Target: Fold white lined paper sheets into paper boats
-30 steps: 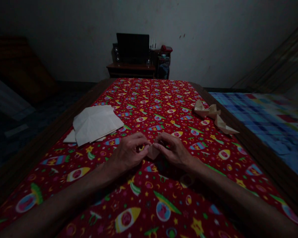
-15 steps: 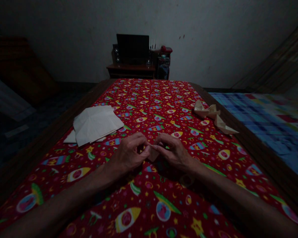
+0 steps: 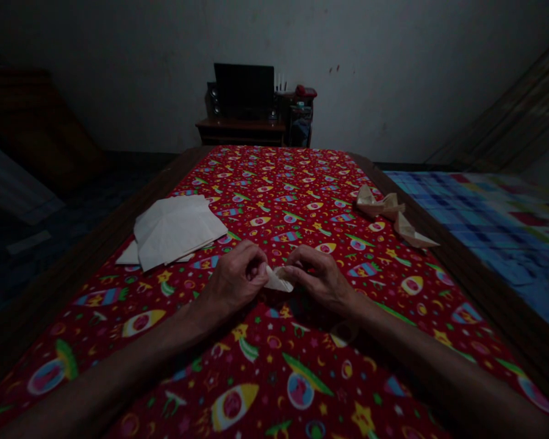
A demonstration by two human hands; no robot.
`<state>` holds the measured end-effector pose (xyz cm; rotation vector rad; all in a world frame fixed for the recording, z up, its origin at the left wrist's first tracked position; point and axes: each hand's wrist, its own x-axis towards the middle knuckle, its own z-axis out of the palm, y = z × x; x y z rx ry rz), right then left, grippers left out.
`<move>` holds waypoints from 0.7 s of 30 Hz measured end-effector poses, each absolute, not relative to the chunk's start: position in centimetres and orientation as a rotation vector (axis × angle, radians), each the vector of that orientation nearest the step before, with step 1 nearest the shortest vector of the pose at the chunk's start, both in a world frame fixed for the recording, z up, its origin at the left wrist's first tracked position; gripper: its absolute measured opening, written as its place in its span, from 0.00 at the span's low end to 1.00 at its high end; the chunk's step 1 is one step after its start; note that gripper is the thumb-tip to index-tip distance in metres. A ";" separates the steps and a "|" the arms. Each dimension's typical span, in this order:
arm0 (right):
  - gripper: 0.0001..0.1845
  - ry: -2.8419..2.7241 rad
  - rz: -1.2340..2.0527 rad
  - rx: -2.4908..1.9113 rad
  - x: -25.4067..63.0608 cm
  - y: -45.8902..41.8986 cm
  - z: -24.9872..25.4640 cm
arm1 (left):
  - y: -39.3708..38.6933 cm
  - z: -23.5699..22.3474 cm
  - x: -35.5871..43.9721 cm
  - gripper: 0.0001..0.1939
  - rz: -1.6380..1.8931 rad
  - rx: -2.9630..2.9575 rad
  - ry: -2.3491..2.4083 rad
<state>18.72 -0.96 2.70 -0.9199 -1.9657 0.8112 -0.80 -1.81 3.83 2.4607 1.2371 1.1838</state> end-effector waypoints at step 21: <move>0.06 -2.107 0.633 -0.790 19.0 -1.1 2.0 | -3.2 3.1 -1.3 0.02 0.999 2.536 0.994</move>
